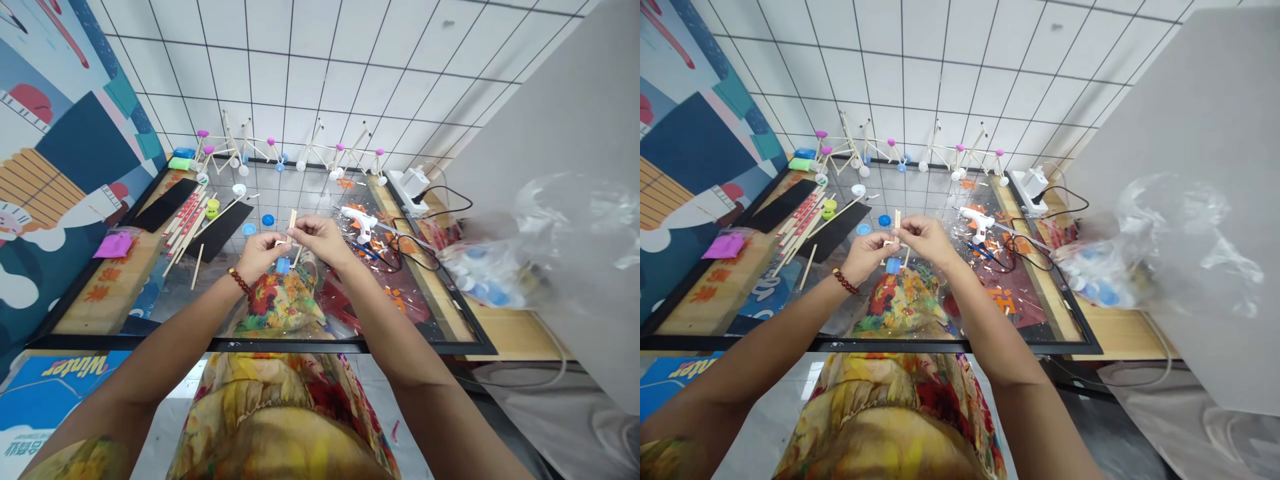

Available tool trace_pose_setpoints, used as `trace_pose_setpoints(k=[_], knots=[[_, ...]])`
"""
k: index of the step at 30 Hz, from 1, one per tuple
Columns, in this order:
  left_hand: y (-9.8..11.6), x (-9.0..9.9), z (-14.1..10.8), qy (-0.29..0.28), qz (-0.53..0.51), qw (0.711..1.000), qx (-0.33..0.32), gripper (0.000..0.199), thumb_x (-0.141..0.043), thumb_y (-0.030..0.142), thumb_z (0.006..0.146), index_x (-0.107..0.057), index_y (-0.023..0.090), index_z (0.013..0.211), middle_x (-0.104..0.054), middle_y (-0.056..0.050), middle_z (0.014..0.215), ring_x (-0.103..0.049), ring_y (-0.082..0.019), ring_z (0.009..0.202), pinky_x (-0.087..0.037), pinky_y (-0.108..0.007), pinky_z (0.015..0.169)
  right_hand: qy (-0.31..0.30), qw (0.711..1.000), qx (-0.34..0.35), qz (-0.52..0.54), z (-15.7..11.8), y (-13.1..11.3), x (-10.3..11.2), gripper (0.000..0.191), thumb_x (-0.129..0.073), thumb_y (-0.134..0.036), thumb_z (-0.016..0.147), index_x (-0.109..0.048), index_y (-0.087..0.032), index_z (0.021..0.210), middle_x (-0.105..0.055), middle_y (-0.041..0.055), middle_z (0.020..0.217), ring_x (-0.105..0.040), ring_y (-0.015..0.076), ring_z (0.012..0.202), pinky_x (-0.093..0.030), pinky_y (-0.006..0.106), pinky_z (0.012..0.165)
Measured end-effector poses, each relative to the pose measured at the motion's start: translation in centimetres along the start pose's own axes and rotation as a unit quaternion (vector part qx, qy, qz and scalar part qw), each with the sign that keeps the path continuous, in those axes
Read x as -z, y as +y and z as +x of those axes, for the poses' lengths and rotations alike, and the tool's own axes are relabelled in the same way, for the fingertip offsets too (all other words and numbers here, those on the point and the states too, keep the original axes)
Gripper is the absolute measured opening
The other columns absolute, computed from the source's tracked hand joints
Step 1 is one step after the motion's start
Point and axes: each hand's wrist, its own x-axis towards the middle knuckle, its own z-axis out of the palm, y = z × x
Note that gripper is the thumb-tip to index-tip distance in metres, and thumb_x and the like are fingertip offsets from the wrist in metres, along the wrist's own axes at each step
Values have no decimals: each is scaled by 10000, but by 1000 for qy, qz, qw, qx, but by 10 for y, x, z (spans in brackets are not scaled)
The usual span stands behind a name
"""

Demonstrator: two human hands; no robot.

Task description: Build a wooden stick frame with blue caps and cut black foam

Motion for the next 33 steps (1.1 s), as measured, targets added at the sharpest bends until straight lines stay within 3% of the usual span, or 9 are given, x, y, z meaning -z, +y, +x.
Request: trace_pose_setpoints(k=[7,13,18,22,24,28,33], knots=[[-2,1,1,6,-5,1000,5,206,-798,317,636,-713,148,720,-662,-3,649,-575,-124,602,-464,-269,626,-5,1000,5,4,-1,1,-3,357,-686,-520,724,-639,-167,693,-517,-15,621,-430,110,568,-349,252,544],[4,-2,1,-43,-60,996,40,412,-874,240,501,-648,148,833,-693,-16,788,-624,-141,701,-511,-304,712,11,1000,-6,20,2,4,0,382,-684,-529,711,-575,-165,675,-461,-29,610,-398,102,569,-326,244,541],[3,-6,0,-49,-34,997,54,437,-837,212,559,-598,160,922,-650,0,739,-633,-147,705,-521,-298,693,11,1000,9,5,2,7,2,363,-674,-500,733,-541,-171,655,-434,-34,607,-391,103,568,-320,247,548],[1,-7,0,-26,-28,999,26,611,-844,189,527,-568,192,1072,-640,-42,996,-636,-132,746,-530,-290,697,-8,1000,3,8,1,5,3,342,-659,-490,750,-571,-165,692,-472,-27,615,-410,108,570,-328,248,548],[1,-4,1,-22,-10,1000,11,556,-843,214,540,-596,181,1037,-642,-42,985,-625,-129,743,-520,-280,690,-7,1000,1,3,1,5,3,353,-659,-500,751,-563,-167,679,-459,-31,606,-402,105,563,-322,247,542],[4,1,2,-23,48,999,-10,261,-779,332,658,-673,143,803,-637,-4,688,-563,-118,621,-448,-244,596,-6,1000,5,1,1,4,1,385,-671,-528,739,-559,-169,655,-434,-36,599,-389,101,561,-315,248,538],[6,3,1,2,52,998,-21,222,-767,346,668,-704,145,736,-655,-5,648,-546,-114,584,-420,-241,572,-15,1000,-1,18,0,0,2,377,-694,-529,723,-619,-161,698,-501,-28,606,-433,103,562,-346,246,545]])
